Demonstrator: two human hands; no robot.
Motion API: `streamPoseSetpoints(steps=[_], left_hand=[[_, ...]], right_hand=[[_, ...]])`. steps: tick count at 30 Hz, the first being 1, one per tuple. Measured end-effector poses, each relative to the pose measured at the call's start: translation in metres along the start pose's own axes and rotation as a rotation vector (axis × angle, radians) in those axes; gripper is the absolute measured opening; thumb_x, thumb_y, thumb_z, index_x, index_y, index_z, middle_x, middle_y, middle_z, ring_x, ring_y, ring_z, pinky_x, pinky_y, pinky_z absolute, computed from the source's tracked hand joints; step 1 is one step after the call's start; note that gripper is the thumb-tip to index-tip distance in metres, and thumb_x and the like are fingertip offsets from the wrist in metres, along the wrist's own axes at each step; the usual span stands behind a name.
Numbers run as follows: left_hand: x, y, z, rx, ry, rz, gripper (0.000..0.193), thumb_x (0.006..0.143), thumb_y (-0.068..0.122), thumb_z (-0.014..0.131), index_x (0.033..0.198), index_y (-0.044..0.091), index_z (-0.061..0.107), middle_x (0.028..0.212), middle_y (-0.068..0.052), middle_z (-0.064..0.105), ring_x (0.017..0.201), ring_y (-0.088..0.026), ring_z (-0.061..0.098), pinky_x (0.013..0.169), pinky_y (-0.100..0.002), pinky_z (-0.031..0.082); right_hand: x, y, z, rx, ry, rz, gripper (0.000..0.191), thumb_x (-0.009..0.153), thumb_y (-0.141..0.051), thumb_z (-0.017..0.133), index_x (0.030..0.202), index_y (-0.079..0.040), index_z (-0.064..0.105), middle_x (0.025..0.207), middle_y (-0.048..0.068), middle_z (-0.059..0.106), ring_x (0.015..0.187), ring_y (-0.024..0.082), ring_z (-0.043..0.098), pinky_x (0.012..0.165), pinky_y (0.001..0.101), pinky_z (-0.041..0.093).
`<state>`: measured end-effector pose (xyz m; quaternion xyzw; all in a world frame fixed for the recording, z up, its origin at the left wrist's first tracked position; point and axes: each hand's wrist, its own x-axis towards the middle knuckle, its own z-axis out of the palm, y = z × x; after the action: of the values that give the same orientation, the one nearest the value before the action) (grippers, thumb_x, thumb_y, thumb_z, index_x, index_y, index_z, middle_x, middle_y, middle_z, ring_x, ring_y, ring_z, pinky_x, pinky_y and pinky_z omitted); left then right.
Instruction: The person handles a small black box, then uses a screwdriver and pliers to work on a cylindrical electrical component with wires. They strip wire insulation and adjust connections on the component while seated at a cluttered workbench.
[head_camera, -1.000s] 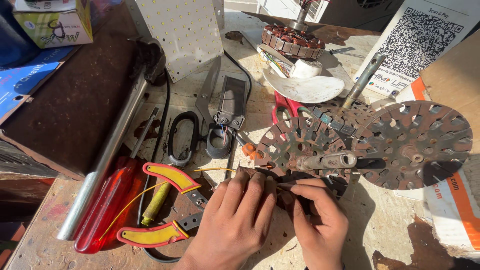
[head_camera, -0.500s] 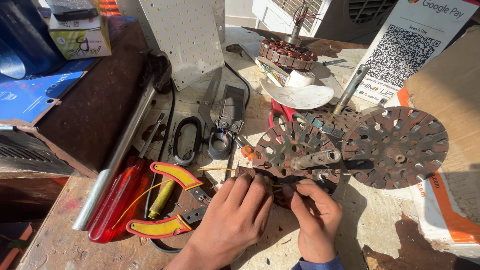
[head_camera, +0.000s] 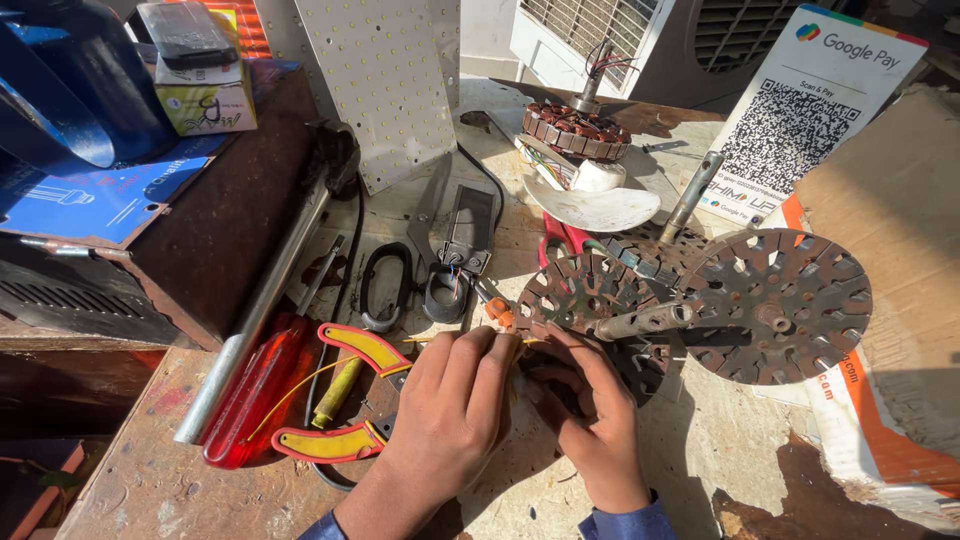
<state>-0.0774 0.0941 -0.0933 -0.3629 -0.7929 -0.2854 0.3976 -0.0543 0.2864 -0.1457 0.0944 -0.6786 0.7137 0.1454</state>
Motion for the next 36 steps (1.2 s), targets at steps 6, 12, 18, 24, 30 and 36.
streamPoseSetpoints(steps=[6,12,18,24,30,36], left_hand=[[0.000,0.001,-0.006,-0.206,0.174,-0.089,0.039,0.088,-0.004,0.070,0.124,-0.006,0.055,0.107,-0.019,0.063,0.091,-0.033,0.063,0.077,-0.040,0.051],[-0.014,-0.004,-0.013,-0.164,0.318,-0.266,0.027,0.105,0.005,0.050,0.130,-0.004,0.051,0.101,-0.016,0.064,0.088,-0.027,0.065,0.079,-0.038,0.053],[-0.022,-0.006,-0.020,-0.160,0.395,-0.532,0.034,0.116,0.025,0.037,0.133,-0.002,0.049,0.092,-0.011,0.066,0.076,-0.017,0.065,0.071,-0.031,0.053],[-0.019,-0.006,-0.022,-0.295,0.389,-0.659,0.032,0.113,0.023,0.038,0.130,-0.001,0.050,0.078,-0.006,0.063,0.062,-0.012,0.062,0.058,-0.025,0.050],[-0.010,-0.027,-0.019,-0.297,0.397,-0.915,0.023,0.113,0.021,0.050,0.115,-0.001,0.059,0.072,-0.007,0.061,0.062,-0.010,0.054,0.057,-0.026,0.045],[-0.007,-0.026,-0.018,-0.445,0.172,-0.833,0.022,0.102,0.020,0.062,0.109,0.000,0.062,0.082,-0.005,0.069,0.070,-0.008,0.060,0.063,-0.025,0.051]], right_hand=[[0.001,-0.015,0.012,-0.320,-0.106,-0.178,0.078,0.075,0.005,0.080,0.147,-0.003,0.050,0.145,0.010,0.055,0.124,0.020,0.063,0.104,0.0335,0.052],[-0.004,-0.028,0.014,-0.532,-0.221,-0.264,0.082,0.065,-0.003,0.086,0.142,-0.003,0.055,0.145,0.012,0.057,0.134,0.026,0.057,0.111,0.0380,0.045],[-0.007,-0.027,0.014,-0.603,-0.194,-0.372,0.082,0.067,-0.010,0.092,0.141,-0.006,0.058,0.142,0.011,0.060,0.132,0.028,0.058,0.111,0.0396,0.045],[-0.009,-0.020,0.012,-0.588,-0.101,-0.335,0.071,0.070,-0.009,0.087,0.138,-0.007,0.063,0.136,0.010,0.064,0.122,0.025,0.065,0.102,0.0367,0.052],[-0.005,-0.003,0.007,-0.440,-0.019,-0.282,0.046,0.082,-0.006,0.084,0.125,-0.003,0.069,0.122,0.008,0.069,0.103,0.016,0.070,0.089,0.0292,0.059],[-0.005,0.010,0.003,-0.284,-0.003,-0.190,0.027,0.090,0.002,0.076,0.116,0.004,0.072,0.110,0.008,0.071,0.093,0.011,0.071,0.083,0.0250,0.060]])
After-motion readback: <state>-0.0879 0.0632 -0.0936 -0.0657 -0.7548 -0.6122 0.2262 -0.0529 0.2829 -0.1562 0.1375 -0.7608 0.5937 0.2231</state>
